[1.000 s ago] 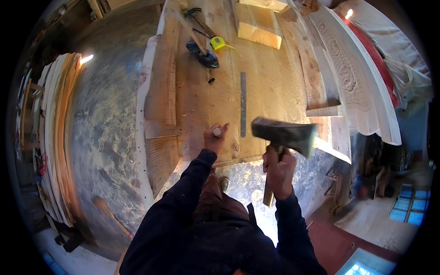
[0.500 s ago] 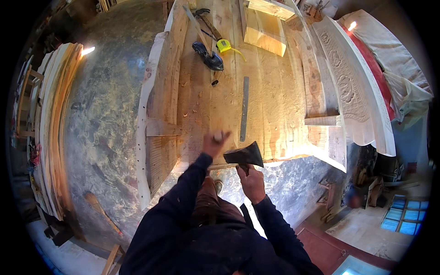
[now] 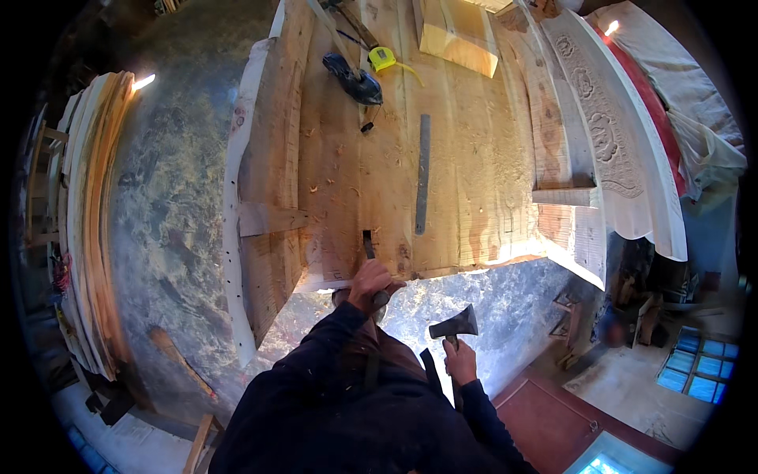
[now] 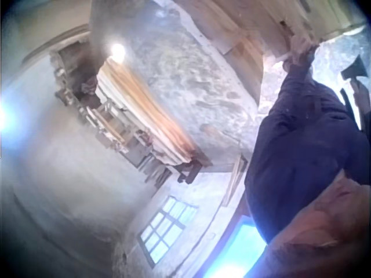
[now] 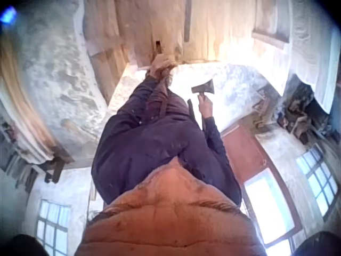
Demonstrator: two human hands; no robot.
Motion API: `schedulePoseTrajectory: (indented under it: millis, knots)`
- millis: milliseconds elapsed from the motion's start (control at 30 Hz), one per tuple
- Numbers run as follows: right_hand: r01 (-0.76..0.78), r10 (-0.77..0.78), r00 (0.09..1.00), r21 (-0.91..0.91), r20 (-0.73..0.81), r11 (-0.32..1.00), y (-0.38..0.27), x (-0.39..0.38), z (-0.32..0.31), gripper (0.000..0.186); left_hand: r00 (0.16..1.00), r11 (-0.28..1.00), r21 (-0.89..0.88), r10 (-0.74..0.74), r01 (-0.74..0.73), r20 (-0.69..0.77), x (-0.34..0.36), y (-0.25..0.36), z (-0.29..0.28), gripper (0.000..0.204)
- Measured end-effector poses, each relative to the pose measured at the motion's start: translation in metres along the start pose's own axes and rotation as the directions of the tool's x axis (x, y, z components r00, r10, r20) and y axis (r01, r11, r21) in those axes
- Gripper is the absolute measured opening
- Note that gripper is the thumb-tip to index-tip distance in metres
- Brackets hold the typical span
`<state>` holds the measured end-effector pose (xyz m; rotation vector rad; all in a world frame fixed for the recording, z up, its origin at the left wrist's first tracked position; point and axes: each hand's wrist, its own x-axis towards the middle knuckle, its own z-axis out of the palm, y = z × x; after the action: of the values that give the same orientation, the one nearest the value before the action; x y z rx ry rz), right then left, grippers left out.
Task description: The person carves a wooden workpiece by striking a tool with an axe and chopping the wood directly with the axe blade.
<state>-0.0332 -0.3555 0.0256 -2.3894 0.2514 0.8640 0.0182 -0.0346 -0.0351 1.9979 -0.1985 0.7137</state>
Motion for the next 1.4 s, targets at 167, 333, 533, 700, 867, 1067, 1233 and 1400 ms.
schedulePoseTrajectory:
  millis: [167,333,533,700,867,1067,1233,1400]
  knots:
    - [0.063,-0.061,0.996,-0.031,0.061,0.998,-0.016,-0.005,0.005,0.038,0.700,0.818,-0.223,-0.571,0.530,-0.429,0.019,-0.042,0.038,0.036]
    - [0.418,-0.427,0.904,-0.175,-0.018,0.891,-0.017,0.005,0.019,0.036,0.667,0.699,-0.376,-0.707,0.609,-0.235,0.116,-0.046,0.007,0.042]
    - [0.319,-0.320,0.947,-0.116,0.015,0.940,-0.002,0.000,0.027,0.038,0.638,0.818,-0.077,-0.501,0.570,-0.585,0.112,-0.042,0.021,0.041]
    - [0.353,-0.360,0.933,-0.202,0.002,0.914,0.015,-0.004,0.021,0.039,0.689,0.774,-0.242,-0.632,0.585,-0.354,0.086,-0.006,0.012,0.033]
    - [0.074,-0.071,0.996,-0.047,0.057,0.996,0.067,0.008,0.032,0.043,0.642,0.603,-0.403,-0.765,0.688,-0.048,0.163,0.052,-0.046,0.029]
    - [-0.143,0.131,0.978,0.064,0.164,0.988,0.079,0.014,0.033,0.043,-0.016,0.050,0.087,-0.778,0.995,0.628,0.054,-0.040,-0.026,0.031]
    - [-0.279,0.251,0.940,0.095,0.229,0.956,0.091,0.012,0.038,0.043,0.336,0.388,0.105,-0.882,0.916,0.332,0.049,-0.077,-0.002,0.027]
    - [-0.396,0.363,0.891,0.078,0.273,0.915,0.103,0.010,0.045,0.045,0.466,0.597,-0.375,-0.796,0.709,-0.387,0.171,-0.083,-0.031,0.026]
